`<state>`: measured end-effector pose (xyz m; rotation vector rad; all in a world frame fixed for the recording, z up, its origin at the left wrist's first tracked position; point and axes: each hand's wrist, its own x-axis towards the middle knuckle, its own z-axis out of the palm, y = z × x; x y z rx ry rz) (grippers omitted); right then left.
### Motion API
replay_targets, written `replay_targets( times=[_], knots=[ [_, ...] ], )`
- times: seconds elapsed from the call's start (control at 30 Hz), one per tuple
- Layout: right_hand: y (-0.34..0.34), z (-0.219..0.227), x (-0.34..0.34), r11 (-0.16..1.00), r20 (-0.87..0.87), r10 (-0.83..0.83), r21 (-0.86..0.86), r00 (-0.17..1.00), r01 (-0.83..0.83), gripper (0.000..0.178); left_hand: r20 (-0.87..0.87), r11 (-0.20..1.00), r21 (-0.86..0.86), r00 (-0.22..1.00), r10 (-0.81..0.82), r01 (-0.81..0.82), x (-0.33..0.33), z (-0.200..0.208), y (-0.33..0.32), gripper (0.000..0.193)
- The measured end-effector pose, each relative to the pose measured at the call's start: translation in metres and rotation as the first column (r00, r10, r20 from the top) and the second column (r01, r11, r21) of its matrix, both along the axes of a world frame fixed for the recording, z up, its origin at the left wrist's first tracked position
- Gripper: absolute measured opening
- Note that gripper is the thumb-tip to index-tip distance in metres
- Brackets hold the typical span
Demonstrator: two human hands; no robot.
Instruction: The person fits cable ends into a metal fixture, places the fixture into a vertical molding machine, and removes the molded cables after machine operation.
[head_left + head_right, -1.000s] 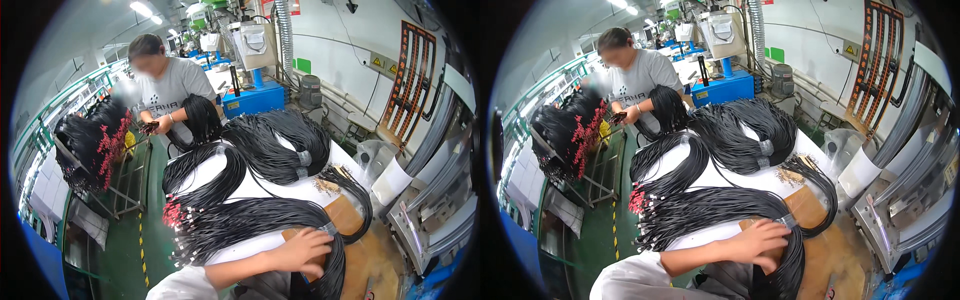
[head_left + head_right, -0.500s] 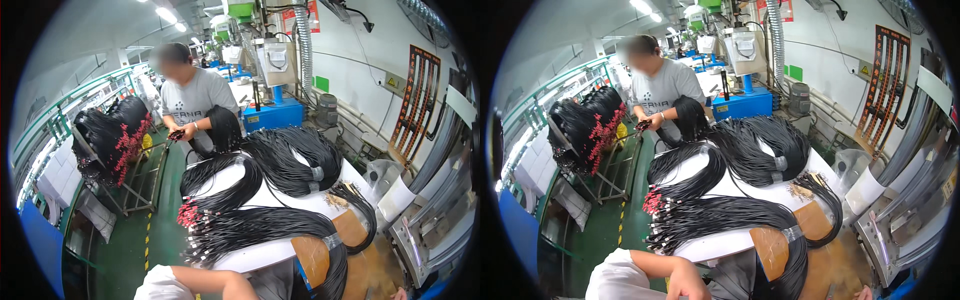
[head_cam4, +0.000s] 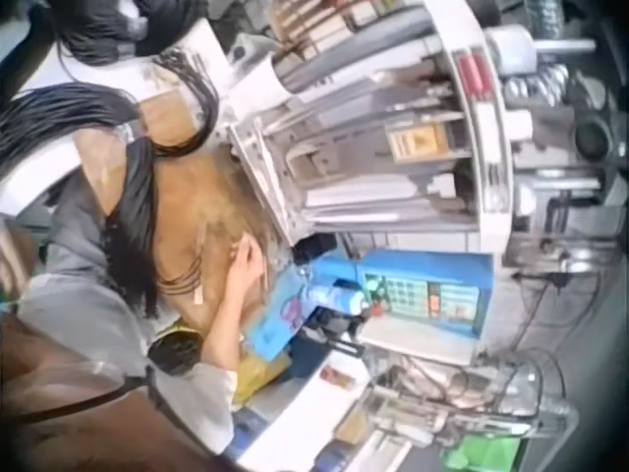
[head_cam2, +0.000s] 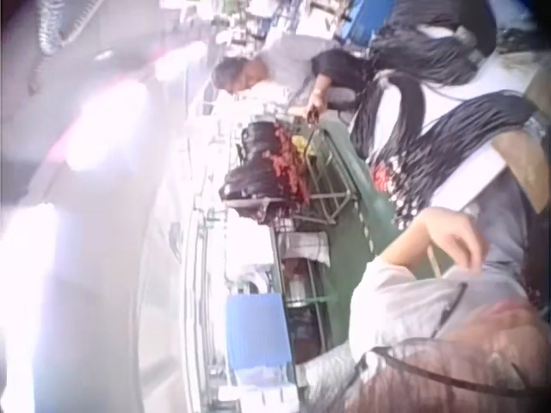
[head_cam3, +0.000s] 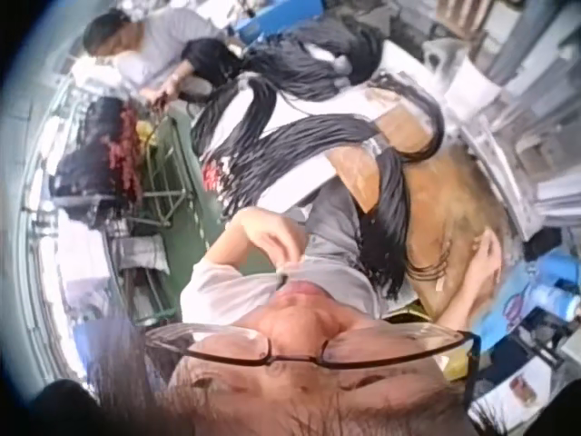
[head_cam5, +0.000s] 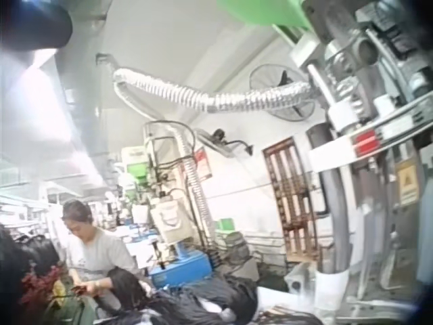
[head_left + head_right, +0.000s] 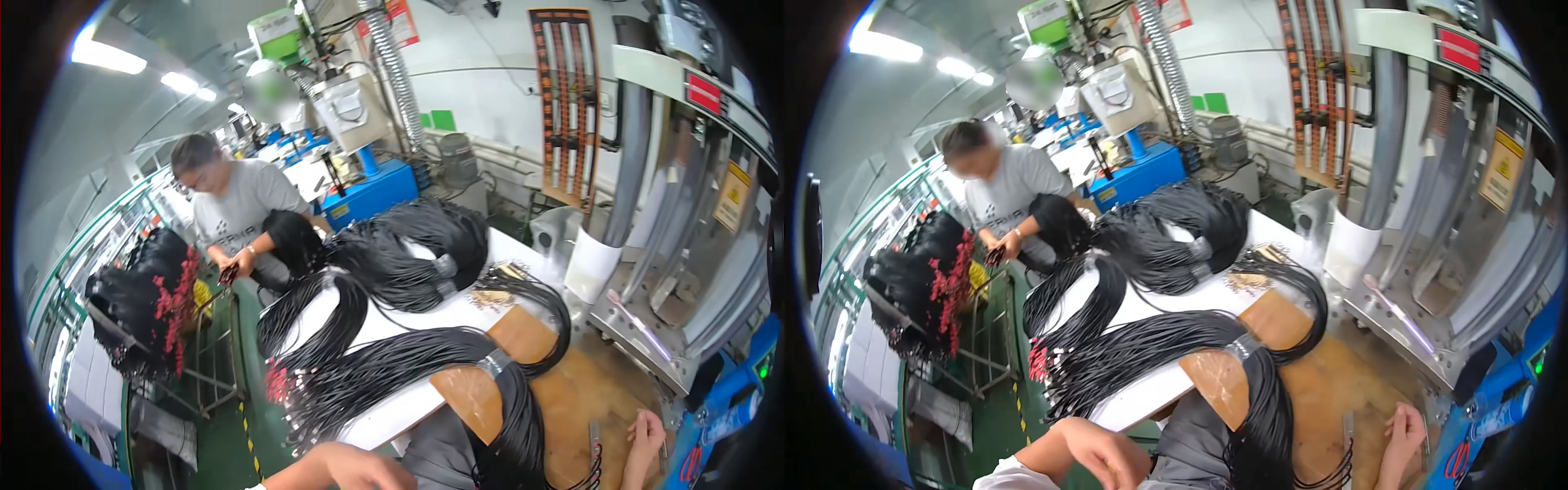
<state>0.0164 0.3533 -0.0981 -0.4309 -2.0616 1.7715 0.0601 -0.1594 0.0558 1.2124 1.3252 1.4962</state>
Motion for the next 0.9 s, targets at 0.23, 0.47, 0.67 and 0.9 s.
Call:
replay_targets(
  times=[0.23, 0.47, 0.67, 0.9],
  knots=[
    [-0.008, 0.003, 0.008, 1.000, -0.059, -0.016, -0.021, 0.998, 0.015, 0.014, -0.448, 0.290, 0.106, 0.215, 0.868, -0.951, -0.126, -0.045, 0.080, 0.017],
    [-0.028, 0.033, 0.019, 0.996, 0.042, -0.018, -0.090, 0.999, 0.022, 0.016, -0.692, 0.270, 0.292, -0.008, 0.722, -0.918, -0.277, -0.100, 0.177, 0.025],
    [-0.024, 0.027, 0.002, 0.999, 0.051, -0.021, 0.029, 0.999, 0.019, 0.023, -0.857, 0.562, 0.151, 0.175, 0.484, -0.813, -0.270, -0.111, 0.165, 0.054],
    [-0.013, 0.035, 0.014, 0.995, 0.062, -0.021, -0.100, 0.998, 0.027, 0.021, -0.754, 0.591, 0.070, 0.345, 0.559, -0.804, -0.260, -0.102, 0.187, 0.064]
  ],
)
